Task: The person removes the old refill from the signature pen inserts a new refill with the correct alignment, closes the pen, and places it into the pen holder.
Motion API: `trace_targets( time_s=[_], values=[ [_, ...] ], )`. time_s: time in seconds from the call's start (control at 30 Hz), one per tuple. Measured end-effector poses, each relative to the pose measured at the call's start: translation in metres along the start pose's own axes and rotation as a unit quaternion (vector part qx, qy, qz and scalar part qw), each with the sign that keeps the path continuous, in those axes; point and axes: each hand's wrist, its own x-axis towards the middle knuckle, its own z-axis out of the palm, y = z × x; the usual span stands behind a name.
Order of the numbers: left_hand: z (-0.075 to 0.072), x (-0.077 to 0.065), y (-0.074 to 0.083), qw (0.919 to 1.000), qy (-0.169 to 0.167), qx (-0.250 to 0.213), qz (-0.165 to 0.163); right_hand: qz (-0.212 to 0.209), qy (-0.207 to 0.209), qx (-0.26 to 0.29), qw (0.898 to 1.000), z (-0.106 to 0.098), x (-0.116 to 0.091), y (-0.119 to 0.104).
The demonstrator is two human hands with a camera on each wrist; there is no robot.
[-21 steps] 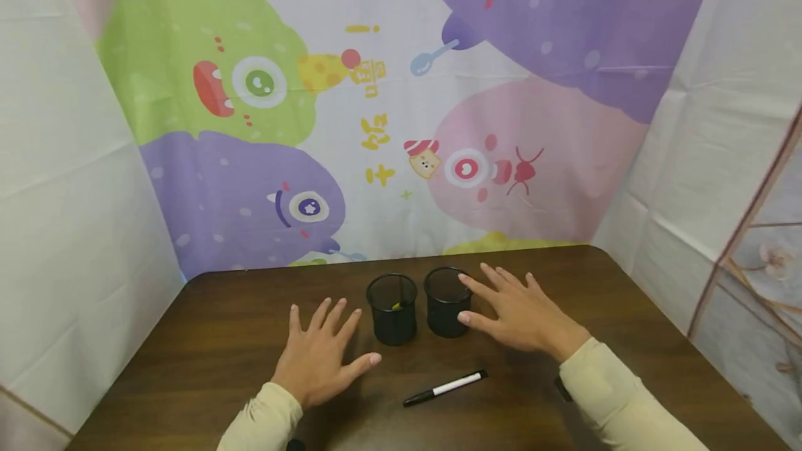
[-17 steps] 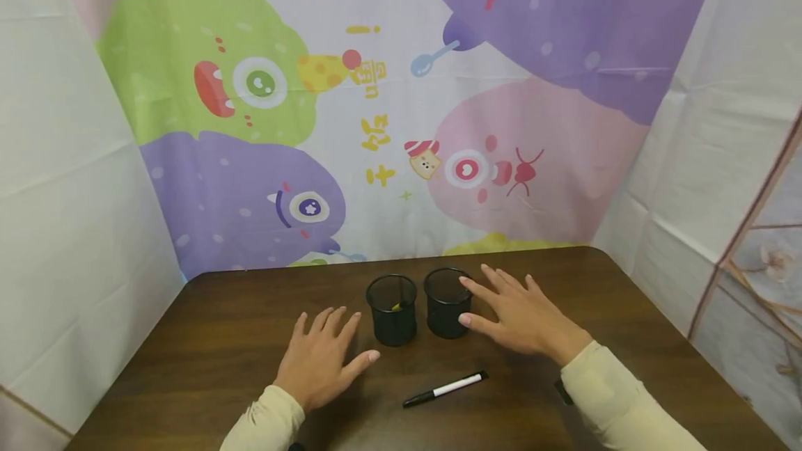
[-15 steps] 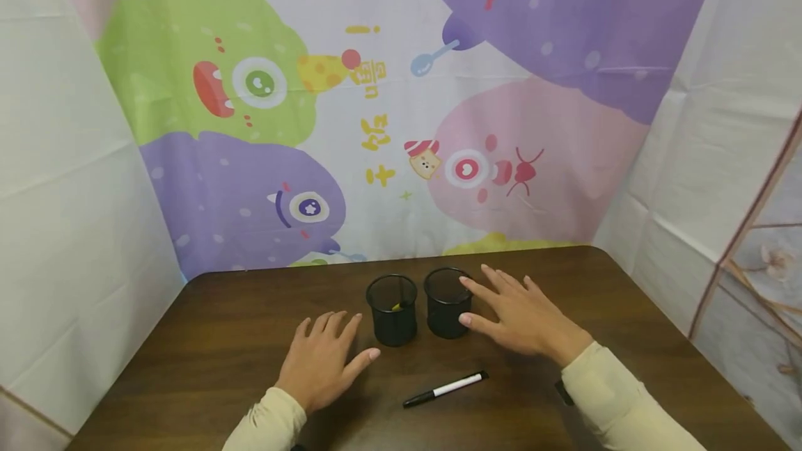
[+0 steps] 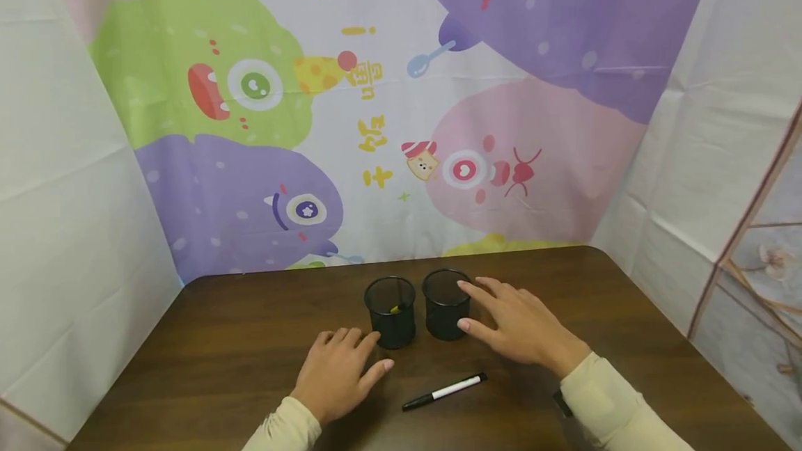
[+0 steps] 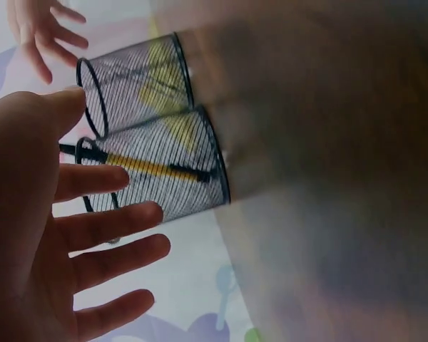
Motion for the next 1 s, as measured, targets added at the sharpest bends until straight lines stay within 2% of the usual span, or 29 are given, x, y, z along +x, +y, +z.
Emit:
trace_targets(
  time_s=[0.27, 0.4, 0.6, 1.0],
  values=[
    [0.004, 0.002, 0.017, 0.9973, 0.045, 0.0, 0.058, -0.005, 0.017, 0.004, 1.0, 0.001, -0.003, -0.004],
    [0.006, 0.004, 0.023, 0.9951, 0.054, 0.0, 0.082, -0.008, 0.019, 0.011, 1.0, 0.002, -0.003, -0.006],
    [0.009, 0.006, 0.027, 0.9947, 0.049, -0.001, 0.09, -0.007, 0.015, 0.021, 1.0, 0.003, -0.003, -0.007],
    [0.015, 0.007, 0.037, 0.9935, 0.015, -0.011, 0.112, -0.01, 0.025, 0.013, 1.0, 0.007, -0.005, -0.011]
  ],
)
